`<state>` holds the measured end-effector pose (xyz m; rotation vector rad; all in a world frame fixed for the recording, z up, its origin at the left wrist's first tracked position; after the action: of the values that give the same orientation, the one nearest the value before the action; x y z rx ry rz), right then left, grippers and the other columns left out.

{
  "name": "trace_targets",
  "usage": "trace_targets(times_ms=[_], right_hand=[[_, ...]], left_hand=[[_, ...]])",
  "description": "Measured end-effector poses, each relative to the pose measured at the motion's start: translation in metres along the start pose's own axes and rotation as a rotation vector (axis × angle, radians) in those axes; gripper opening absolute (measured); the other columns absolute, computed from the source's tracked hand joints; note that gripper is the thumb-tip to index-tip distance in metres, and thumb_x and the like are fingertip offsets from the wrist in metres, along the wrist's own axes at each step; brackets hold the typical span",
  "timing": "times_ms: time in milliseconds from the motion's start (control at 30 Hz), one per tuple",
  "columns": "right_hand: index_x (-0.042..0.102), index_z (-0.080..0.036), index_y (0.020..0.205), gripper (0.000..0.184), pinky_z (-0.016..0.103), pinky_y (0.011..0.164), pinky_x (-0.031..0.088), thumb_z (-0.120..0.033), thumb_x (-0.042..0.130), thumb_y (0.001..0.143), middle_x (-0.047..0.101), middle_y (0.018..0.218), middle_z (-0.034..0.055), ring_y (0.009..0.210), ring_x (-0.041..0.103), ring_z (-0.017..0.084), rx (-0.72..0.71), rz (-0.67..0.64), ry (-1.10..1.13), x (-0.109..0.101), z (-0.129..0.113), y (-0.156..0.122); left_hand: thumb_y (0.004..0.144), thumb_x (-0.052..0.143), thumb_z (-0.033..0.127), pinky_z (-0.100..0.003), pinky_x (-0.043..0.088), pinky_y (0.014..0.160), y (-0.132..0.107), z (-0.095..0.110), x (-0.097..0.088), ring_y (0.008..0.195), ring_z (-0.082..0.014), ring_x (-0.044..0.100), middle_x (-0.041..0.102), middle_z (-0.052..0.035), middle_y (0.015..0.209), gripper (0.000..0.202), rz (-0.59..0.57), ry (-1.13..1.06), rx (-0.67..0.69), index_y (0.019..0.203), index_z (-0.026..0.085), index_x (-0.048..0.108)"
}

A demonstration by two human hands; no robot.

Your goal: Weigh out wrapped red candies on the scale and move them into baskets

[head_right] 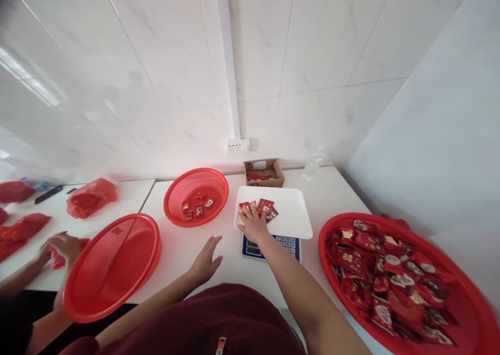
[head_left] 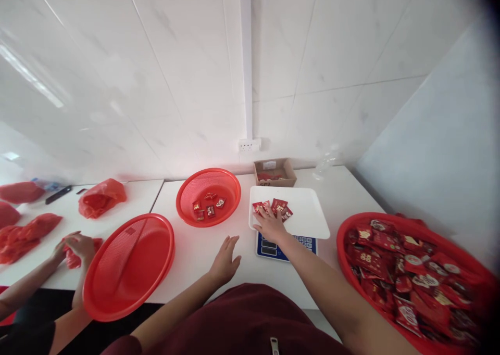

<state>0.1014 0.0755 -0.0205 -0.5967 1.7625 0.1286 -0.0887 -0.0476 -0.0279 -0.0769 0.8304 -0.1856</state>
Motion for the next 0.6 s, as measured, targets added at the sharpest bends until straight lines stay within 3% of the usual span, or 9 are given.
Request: trace_targets(times_ms=[100,200,300,367,467,500,533,600], right_hand=[[0.037,-0.026,0.140,0.054,0.068,0.107,0.007,-0.043,0.030,0.090,0.030,0.153,0.0061,0.143,0.009,0.032,0.025,-0.021,0.001,-0.003,0.007,0.002],[0.044,-0.023,0.136,0.053,0.061,0.109,0.016,-0.044,0.030,0.090,0.038,0.149,0.0081,0.142,0.016,0.031,0.051,0.124,0.053,-0.009,0.033,-0.016],[0.050,-0.018,0.130,0.051,0.047,0.107,0.030,-0.041,0.030,0.089,0.045,0.142,0.0118,0.135,0.031,0.027,0.180,0.403,0.186,-0.015,0.085,-0.055],[0.049,-0.014,0.129,0.051,0.041,0.106,0.033,-0.039,0.030,0.088,0.051,0.135,0.0146,0.128,0.042,0.024,0.380,0.521,0.235,-0.014,0.129,-0.091],[0.053,-0.002,0.122,0.054,0.041,0.101,0.037,-0.037,0.031,0.086,0.058,0.122,0.0258,0.115,0.052,0.031,0.626,0.463,0.236,0.003,0.186,-0.147],[0.054,-0.002,0.121,0.053,0.041,0.098,0.039,-0.036,0.032,0.085,0.059,0.120,0.0261,0.114,0.054,0.032,0.718,0.359,0.229,0.014,0.198,-0.163],[0.054,-0.001,0.120,0.053,0.041,0.098,0.040,-0.035,0.036,0.084,0.058,0.121,0.0263,0.115,0.053,0.033,0.766,0.262,0.213,0.025,0.207,-0.176],[0.051,-0.002,0.125,0.055,0.042,0.099,0.040,-0.032,0.043,0.079,0.052,0.130,0.0257,0.123,0.048,0.034,0.793,0.190,0.159,0.044,0.212,-0.193]], left_hand=[[0.079,0.050,0.015,-0.048,0.027,0.114,-0.001,-0.001,-0.003,0.140,-0.0256,0.026,0.043,-0.0079,0.143,0.059,0.011,0.010,-0.005,0.137,0.021,0.039],[0.081,0.049,0.016,-0.049,0.027,0.114,-0.005,-0.004,-0.006,0.140,-0.0259,0.026,0.043,-0.0074,0.144,0.058,-0.008,0.034,-0.020,0.138,0.021,0.038],[0.081,0.048,0.016,-0.048,0.027,0.114,-0.008,-0.009,-0.006,0.140,-0.0256,0.026,0.043,-0.0078,0.143,0.057,-0.016,0.048,-0.034,0.137,0.020,0.038],[0.082,0.047,0.015,-0.047,0.027,0.114,-0.008,-0.011,-0.005,0.139,-0.0249,0.027,0.045,-0.0071,0.142,0.056,-0.020,0.054,-0.038,0.136,0.020,0.039],[0.081,0.047,0.014,-0.047,0.028,0.114,-0.005,-0.012,0.001,0.138,-0.0240,0.030,0.047,-0.0057,0.140,0.055,-0.040,0.056,-0.027,0.135,0.022,0.040],[0.081,0.047,0.014,-0.047,0.029,0.113,-0.004,-0.012,0.003,0.138,-0.0238,0.031,0.047,-0.0056,0.139,0.054,-0.048,0.057,-0.018,0.135,0.022,0.041],[0.081,0.048,0.014,-0.047,0.029,0.113,-0.002,-0.011,0.005,0.137,-0.0238,0.031,0.048,-0.0058,0.139,0.054,-0.056,0.058,-0.006,0.134,0.022,0.041],[0.081,0.048,0.014,-0.047,0.030,0.113,0.003,-0.007,0.009,0.137,-0.0240,0.032,0.048,-0.0070,0.139,0.053,-0.071,0.064,0.016,0.133,0.021,0.043]])
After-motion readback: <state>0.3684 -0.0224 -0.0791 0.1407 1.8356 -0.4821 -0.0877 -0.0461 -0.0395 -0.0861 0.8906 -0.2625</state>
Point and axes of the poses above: each hand's wrist, its own y-axis towards the middle knuckle, its own x-axis out of the palm, z = x × y, the point moved 2 cm from there along y, towards the middle knuckle
